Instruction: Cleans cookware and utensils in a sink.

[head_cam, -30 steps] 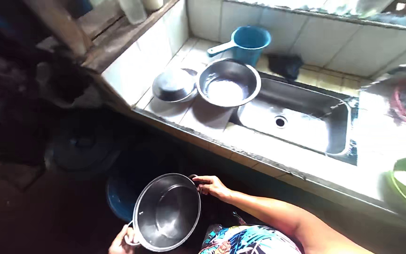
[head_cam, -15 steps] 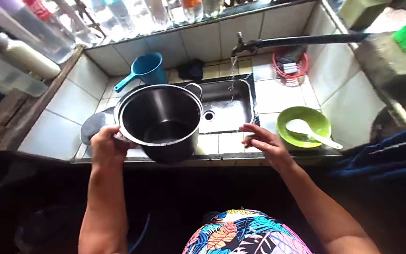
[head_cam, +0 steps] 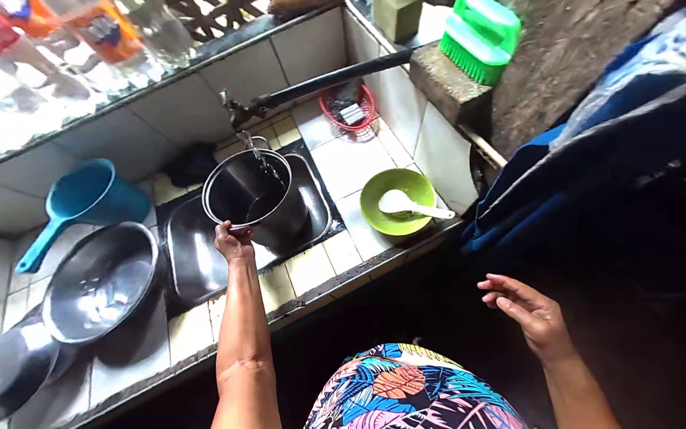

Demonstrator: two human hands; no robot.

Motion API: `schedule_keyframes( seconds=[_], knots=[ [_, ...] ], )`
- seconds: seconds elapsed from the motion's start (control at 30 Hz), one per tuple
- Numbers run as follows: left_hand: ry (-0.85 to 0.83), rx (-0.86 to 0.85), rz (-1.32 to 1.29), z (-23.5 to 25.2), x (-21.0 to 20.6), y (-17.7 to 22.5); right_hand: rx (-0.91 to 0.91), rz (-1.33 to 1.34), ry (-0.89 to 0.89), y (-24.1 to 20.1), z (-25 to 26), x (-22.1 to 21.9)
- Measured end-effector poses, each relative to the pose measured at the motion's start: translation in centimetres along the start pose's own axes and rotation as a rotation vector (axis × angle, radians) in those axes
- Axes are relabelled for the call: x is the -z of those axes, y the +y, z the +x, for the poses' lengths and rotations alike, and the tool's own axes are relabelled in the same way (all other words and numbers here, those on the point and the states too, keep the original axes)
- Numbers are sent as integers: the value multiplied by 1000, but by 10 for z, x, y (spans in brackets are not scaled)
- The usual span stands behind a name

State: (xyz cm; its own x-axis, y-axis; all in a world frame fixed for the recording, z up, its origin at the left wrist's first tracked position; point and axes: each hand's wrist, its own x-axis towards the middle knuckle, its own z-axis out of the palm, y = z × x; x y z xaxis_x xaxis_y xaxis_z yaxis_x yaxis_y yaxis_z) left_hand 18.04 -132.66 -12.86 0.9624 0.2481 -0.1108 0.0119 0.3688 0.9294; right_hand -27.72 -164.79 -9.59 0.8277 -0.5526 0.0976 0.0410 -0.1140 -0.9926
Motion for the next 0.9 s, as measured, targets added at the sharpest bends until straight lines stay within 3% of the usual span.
schedule_keyframes(
  seconds=[0.2,0.3,0.4,0.5,0.63,0.7,0.77,0.9],
  knots=[
    [-72,91,-157,-5,-3,-40,144,-229,-23,-7,40,-38],
    [-148,177,-126,-12,9,-34,304,-511,13,-10,81,-57],
    [-141,427,-7,-35,13,-5,334,-794,2,-10,123,-71],
    [-200,689,110,-72,5,10,186,-989,-17,-5,157,-87],
    [-817,761,458,-119,-42,2,-222,-1180,-108,-4,185,-106],
    [-1002,744,583,-127,-74,-14,-377,-1196,-127,-6,191,-116],
    [-1052,716,626,-127,-101,-33,-457,-1185,-127,-4,195,-123],
    [-1015,678,678,-128,-135,-63,-356,-1098,43,8,184,-131]
  ],
)
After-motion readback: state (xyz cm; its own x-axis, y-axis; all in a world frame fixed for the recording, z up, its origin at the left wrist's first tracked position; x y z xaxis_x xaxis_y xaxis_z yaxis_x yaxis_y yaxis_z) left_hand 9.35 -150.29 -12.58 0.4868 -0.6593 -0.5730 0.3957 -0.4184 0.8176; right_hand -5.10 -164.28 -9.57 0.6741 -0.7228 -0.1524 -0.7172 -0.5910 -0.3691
